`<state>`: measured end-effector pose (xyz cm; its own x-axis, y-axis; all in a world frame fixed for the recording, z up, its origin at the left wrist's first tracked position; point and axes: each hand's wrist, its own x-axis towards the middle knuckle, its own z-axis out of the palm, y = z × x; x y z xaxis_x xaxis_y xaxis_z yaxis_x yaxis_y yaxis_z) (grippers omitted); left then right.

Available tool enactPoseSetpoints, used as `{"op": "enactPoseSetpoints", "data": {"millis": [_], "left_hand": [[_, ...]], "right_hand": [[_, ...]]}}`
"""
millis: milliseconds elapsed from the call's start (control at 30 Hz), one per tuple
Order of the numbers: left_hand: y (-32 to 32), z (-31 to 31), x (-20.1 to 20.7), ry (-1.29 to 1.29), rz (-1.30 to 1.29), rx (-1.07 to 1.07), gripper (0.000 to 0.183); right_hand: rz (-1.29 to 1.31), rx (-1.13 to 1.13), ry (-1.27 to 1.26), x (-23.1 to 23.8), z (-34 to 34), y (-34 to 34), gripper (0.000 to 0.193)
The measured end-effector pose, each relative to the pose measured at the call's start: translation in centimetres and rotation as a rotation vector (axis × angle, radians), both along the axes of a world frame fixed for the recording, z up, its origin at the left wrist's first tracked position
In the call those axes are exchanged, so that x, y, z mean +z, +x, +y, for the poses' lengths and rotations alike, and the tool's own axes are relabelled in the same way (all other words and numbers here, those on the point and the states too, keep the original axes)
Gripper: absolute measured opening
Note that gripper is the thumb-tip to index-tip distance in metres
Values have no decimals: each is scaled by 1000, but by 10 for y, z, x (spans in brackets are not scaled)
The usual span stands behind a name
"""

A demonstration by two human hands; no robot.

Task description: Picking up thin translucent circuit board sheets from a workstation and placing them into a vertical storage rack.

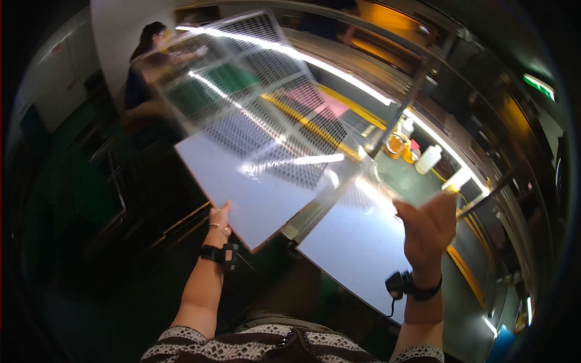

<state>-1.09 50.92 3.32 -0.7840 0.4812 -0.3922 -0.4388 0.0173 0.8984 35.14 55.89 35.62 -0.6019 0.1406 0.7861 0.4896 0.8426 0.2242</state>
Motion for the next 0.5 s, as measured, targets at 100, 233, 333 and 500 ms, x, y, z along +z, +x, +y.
{"op": "enactPoseSetpoints", "data": {"millis": [100, 233, 333, 500], "left_hand": [[-22, 0, -26, -66, 644, 352, 58], [21, -9, 93, 702, -506, -557, 80], [57, 13, 128, 475, -597, -695, 81], [34, 57, 50, -49, 127, -1059, 33]], "right_hand": [[108, 25, -405, -38, -21, 75, 19], [387, -109, -878, -120, -54, 150, 19], [807, -159, -1195, -188, -85, 180, 17], [1314, -427, -1627, -245, -128, 210, 10]]}}
